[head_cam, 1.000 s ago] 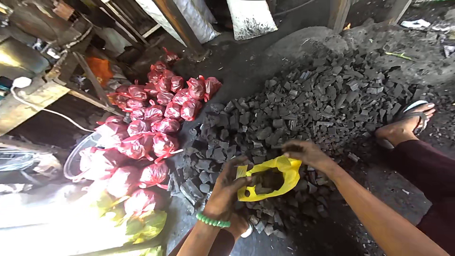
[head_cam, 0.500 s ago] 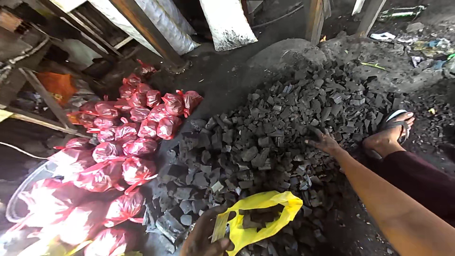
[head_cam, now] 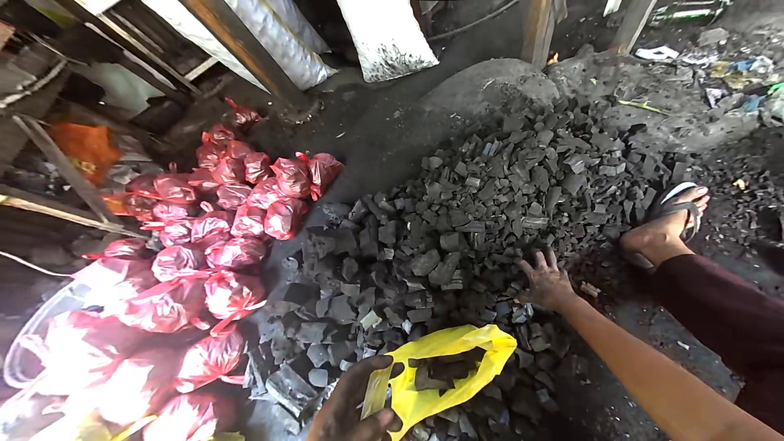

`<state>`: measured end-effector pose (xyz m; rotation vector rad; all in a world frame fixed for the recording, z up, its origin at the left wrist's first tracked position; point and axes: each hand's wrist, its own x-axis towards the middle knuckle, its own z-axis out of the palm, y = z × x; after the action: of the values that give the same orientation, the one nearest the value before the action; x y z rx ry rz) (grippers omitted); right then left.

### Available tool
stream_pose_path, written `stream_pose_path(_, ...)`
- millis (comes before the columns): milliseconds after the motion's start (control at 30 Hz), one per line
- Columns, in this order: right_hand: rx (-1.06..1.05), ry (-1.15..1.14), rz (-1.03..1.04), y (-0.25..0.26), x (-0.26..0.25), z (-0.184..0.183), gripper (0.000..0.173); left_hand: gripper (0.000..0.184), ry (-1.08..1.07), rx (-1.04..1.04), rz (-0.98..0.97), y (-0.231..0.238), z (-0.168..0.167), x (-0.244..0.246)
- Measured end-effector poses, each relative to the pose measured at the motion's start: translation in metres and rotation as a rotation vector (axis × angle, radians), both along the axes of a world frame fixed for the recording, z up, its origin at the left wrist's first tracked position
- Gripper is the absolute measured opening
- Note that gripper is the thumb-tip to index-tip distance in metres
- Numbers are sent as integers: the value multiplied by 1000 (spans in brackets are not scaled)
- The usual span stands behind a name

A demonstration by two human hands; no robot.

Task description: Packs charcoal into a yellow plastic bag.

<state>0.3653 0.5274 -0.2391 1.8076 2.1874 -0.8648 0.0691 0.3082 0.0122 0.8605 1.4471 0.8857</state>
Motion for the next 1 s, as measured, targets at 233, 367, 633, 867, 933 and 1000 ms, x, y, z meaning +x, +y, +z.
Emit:
stream_pose_path(233,89,61,-37,-1,-14,-7,106,49,3,5,-3,-2,0,-1)
stream_pose_path(367,110,52,-17,4,-14,-7,121,48,-9,18,-11,-4,-2,-4)
stream_pose_path(633,156,48,-9,-5,-23,-2,118,49,7,-7,3,-3,-1,-2)
stream_pose_path(867,53,-7,70,4,-31,5,116,48,19,-10,-18,-2,-1,-3)
stream_pose_path(933,-24,-60,105,14,-37,10,113,47,19,-6,-17,-2,-1,-2)
stream_pose_path(1000,-59,-86,116,18,-41,10,110,46,26,-5,-13,-2,0,-2)
